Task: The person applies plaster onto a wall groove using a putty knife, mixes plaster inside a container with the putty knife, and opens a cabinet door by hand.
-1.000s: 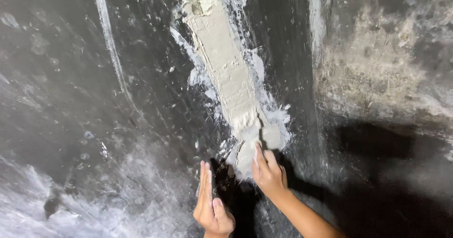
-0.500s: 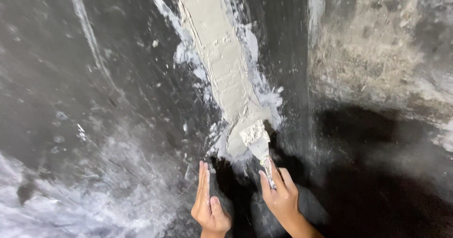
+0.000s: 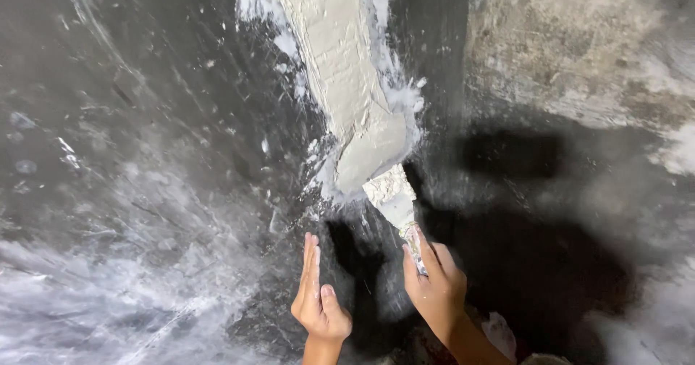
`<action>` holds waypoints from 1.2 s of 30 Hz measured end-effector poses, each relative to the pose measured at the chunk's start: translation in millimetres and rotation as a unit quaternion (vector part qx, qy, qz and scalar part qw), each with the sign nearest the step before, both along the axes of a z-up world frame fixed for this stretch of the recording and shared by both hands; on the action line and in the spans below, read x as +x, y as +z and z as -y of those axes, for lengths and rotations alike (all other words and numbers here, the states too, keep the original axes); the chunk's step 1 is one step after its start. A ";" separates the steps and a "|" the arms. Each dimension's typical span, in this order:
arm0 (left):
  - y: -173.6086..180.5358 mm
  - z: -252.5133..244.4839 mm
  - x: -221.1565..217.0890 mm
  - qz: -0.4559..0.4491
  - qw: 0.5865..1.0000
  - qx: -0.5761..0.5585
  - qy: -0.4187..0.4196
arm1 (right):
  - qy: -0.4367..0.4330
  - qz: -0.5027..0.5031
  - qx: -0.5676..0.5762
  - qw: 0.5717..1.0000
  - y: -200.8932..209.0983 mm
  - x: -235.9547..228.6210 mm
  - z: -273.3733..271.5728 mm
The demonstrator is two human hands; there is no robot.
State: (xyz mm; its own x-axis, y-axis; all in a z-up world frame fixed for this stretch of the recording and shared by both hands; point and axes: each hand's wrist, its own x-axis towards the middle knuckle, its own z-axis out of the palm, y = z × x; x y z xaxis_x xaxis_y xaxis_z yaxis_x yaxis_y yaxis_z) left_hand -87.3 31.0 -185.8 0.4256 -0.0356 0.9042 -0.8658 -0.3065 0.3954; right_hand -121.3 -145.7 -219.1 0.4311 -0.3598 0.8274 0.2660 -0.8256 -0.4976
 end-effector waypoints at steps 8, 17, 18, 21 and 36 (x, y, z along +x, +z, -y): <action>-17.6 -23.8 -3.0 -0.025 0.998 -0.026 -0.059 | -0.041 -0.001 -0.003 0.999 -10.3 -25.2 -25.2; -37.1 -61.2 -10.1 -0.077 0.992 -0.027 -0.097 | -0.099 -0.051 -0.025 0.993 -12.9 -51.1 -68.9; -39.1 -64.6 -11.1 -0.084 0.991 -0.029 -0.102 | -0.112 -0.058 -0.032 0.992 -14.5 -52.2 -72.1; -45.2 -72.5 -15.7 -0.101 0.987 -0.032 -0.119 | -0.141 -0.097 -0.029 0.985 -21.1 -65.1 -85.5; -85.1 -98.8 -55.4 -0.175 0.951 -0.035 -0.252 | -0.253 -0.163 0.015 0.953 -42.7 -142.1 -137.7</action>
State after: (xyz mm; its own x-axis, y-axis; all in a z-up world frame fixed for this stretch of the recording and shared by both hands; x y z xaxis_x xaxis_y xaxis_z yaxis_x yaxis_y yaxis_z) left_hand -142.7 129.9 -270.9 0.6457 -0.2599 0.7180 -0.7077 0.1495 0.6905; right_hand -263.3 -8.0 -261.8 0.4290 -0.6111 0.6652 -0.3357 -0.7915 -0.5107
